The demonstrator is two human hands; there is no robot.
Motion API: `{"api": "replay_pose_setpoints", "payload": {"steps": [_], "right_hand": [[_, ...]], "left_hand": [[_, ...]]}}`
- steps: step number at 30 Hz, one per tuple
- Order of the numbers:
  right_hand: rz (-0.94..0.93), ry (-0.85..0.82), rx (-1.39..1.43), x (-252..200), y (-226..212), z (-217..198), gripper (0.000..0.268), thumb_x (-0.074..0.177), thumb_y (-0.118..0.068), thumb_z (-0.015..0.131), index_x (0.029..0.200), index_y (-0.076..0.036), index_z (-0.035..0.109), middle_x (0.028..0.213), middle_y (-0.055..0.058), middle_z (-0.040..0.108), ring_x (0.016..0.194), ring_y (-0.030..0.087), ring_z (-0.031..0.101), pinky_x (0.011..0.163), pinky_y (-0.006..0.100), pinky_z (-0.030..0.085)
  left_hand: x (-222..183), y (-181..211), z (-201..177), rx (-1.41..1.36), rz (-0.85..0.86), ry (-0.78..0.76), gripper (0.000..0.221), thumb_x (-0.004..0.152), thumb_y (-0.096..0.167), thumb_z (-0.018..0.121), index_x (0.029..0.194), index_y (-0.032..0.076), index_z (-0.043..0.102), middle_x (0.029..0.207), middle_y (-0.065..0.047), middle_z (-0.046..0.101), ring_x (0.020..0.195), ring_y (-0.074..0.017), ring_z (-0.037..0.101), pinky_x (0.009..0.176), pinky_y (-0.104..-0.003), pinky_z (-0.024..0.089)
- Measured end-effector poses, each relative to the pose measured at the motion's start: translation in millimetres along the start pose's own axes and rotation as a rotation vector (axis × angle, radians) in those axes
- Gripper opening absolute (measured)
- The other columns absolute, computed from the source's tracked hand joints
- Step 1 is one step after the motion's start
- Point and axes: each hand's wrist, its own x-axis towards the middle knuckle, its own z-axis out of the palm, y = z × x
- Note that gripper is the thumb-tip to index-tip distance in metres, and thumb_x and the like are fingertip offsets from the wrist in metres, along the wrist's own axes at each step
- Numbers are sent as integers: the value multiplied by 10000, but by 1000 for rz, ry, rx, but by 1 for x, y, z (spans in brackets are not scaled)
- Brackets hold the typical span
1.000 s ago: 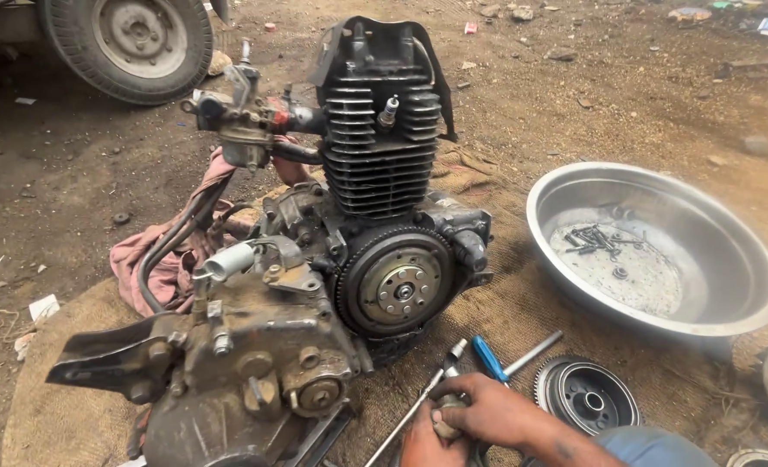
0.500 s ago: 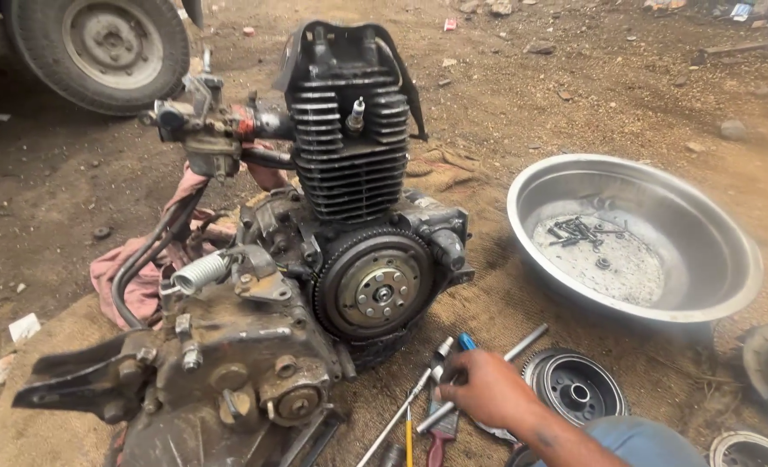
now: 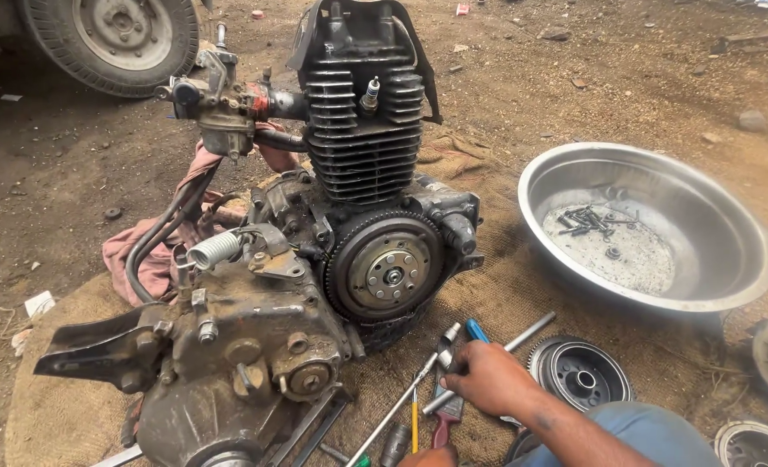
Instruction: The person works on a motorcycle engine placed on the ground beside an auto-rickshaw, using a wrench and socket to loosen and turn the nut on the flywheel side of the engine while another person steadies the engine. They reposition the wrench repeatedly and handle bolts and engine parts during the work.
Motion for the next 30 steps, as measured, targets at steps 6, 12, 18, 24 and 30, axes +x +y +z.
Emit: {"api": "replay_pose_setpoints", "payload": {"steps": [6, 12, 18, 24, 30], "right_hand": [[-81, 88, 79, -6, -8, -2, 263, 882, -329, 751, 1035, -123, 807, 931, 74, 799, 882, 197, 776, 864, 374, 605], [-174, 98, 172, -4, -6, 3, 295, 888, -326, 737, 1090, -117, 790, 952, 58, 805, 918, 177, 778, 848, 346, 611], [-177, 156, 207, -11, -12, -3, 344, 881, -349, 737, 1129, -113, 765, 935, 71, 806, 891, 202, 795, 829, 363, 620], [-377, 444, 152, -40, -44, -18, 685, 796, -367, 803, 1414, -184, 571, 1235, 114, 670, 1105, 272, 672, 949, 395, 543], [-748, 806, -165, -46, -105, -67, 852, 752, -261, 803, 1514, -182, 430, 1552, 241, 358, 1409, 423, 344, 1121, 495, 342]], "left_hand": [[2, 9, -14, 0, 29, -3, 301, 990, 274, 567, 1239, 140, 670, 976, -213, 727, 958, -330, 747, 906, -510, 579], [-36, 51, -78, -93, -75, 99, 387, 961, 314, 587, 1333, 218, 637, 1038, -213, 719, 1022, -330, 732, 984, -491, 542], [-67, 75, -140, -273, -53, 179, 621, 864, 252, 720, 1430, 152, 484, 1255, -219, 648, 1168, -353, 678, 1078, -464, 502], [40, 24, -53, -119, -85, 779, 657, 902, 257, 669, 1524, 263, 458, 1378, -206, 486, 1143, -455, 591, 980, -537, 499], [-91, 112, -213, -104, 238, 1282, 690, 764, 192, 731, 1392, 4, 515, 1384, -293, 503, 1258, -496, 520, 1011, -563, 448]]}}
